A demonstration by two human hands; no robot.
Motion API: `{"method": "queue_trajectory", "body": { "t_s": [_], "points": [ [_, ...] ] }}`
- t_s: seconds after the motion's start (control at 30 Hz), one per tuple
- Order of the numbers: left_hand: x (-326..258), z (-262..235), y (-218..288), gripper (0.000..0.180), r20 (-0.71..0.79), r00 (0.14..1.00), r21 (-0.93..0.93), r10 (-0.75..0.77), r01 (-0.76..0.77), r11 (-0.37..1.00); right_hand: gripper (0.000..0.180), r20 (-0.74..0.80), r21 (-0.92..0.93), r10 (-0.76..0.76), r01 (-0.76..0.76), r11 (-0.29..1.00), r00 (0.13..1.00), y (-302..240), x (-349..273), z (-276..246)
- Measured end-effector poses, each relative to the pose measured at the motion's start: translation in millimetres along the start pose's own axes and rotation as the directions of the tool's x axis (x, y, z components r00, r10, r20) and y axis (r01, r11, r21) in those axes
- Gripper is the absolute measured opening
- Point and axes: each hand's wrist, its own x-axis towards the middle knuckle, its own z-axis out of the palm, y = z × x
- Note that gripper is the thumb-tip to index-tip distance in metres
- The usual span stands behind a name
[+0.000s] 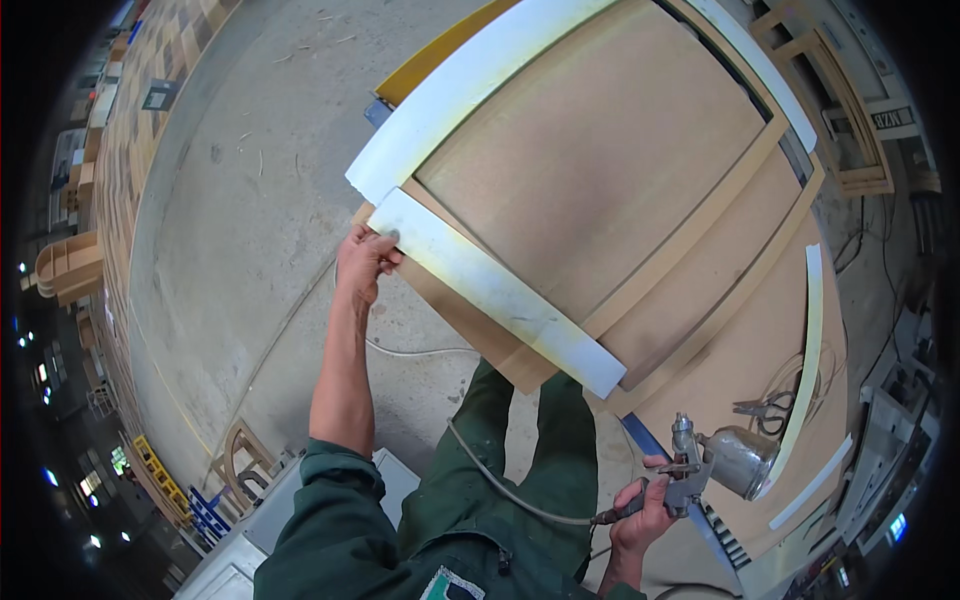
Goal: Spray painting a wooden frame and applying protective masking tape.
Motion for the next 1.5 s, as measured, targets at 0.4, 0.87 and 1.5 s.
{"method": "queue_trajectory", "body": {
  "t_s": [0.4,0.87,1.5],
  "points": [
    [14.0,-2.3,-2.9,0.031,-0.045,0.996,-0.032,0.079,-0.08,0.996,0.049,-0.051,-0.009,0.011,-0.012,1.0,0.999,7.0,6.0,5.7],
    [11.6,18.5,-1.5,0.021,-0.214,0.948,0.121,0.236,-0.214,0.969,0.042,-0.099,0.013,0.018,-0.017,1.0,0.995,12.7,9.0,-1.6],
    [-27.9,33.1,-11.1,0.016,-0.186,0.747,0.628,0.638,-0.408,0.662,0.05,-0.064,0.026,0.015,-0.013,1.0,0.998,15.4,13.3,-11.0]
  ]
}}
